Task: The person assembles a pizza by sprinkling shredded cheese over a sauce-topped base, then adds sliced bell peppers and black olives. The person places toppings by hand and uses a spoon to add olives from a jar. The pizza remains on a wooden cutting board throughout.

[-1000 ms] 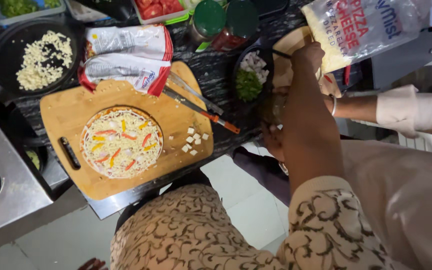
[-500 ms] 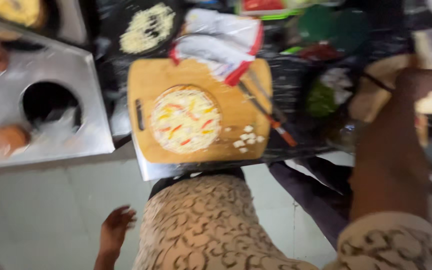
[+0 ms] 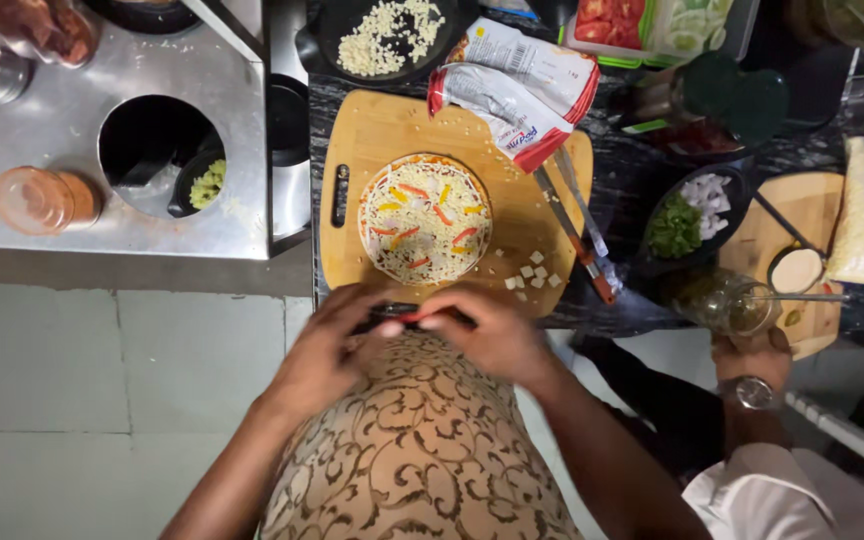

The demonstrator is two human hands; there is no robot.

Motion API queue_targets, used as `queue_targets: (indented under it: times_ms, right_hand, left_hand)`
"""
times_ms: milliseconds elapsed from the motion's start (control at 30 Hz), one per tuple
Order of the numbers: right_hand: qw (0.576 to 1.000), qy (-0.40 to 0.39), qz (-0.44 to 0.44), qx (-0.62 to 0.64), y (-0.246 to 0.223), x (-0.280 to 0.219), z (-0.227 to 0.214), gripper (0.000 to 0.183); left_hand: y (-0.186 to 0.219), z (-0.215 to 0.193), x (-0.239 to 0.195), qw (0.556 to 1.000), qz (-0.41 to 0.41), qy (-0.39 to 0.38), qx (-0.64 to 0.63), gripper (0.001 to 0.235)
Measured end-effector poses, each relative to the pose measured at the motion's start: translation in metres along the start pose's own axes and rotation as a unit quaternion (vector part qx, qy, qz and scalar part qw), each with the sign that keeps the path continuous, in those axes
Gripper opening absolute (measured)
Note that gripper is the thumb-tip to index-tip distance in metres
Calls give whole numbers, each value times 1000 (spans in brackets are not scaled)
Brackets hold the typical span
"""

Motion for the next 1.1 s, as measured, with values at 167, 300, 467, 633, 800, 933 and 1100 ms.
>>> queue_targets:
  times_ms: [167,300,467,633,800,933,1100]
  right_hand:
    - [994,5,-74,-78,-61,17,21,21]
    - [994,6,-70,-84,-58,2,29,22]
    - [998,-8,-22,-66,-39,-2,39,28]
    - [996,-56,-27,-62,-51,-1,45,29]
    - [979,-123,-118,-113,-82,6,46,29]
    - [939,-202,-219,-173,-94,4,47,26]
    - [934,-248,-149,-208,-64,18,40,23]
  left_hand:
    - [12,13,21,992,-62,-108,13,27]
    - [0,15,12,987,-89,-126,-38,18]
    - [-15,20,7,983,-126,-129,31,19]
    - [-28,26,3,978,-142,-144,-47,26]
    - [-59,44,-3,952,-175,-205,-146,27]
    - [-78,68,-15,874,-235,-296,-306,31]
    - [-89,76,-24,783,-302,-256,-479,20]
Point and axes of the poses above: each hand's wrist, its own x-axis towards the middle knuckle, its own z-axis out of the palm, y = z × x, the point moved 8 cm from there along x, towards the middle knuckle, and after that the axes turned 3 degrees about z, right-handed, at the moved point
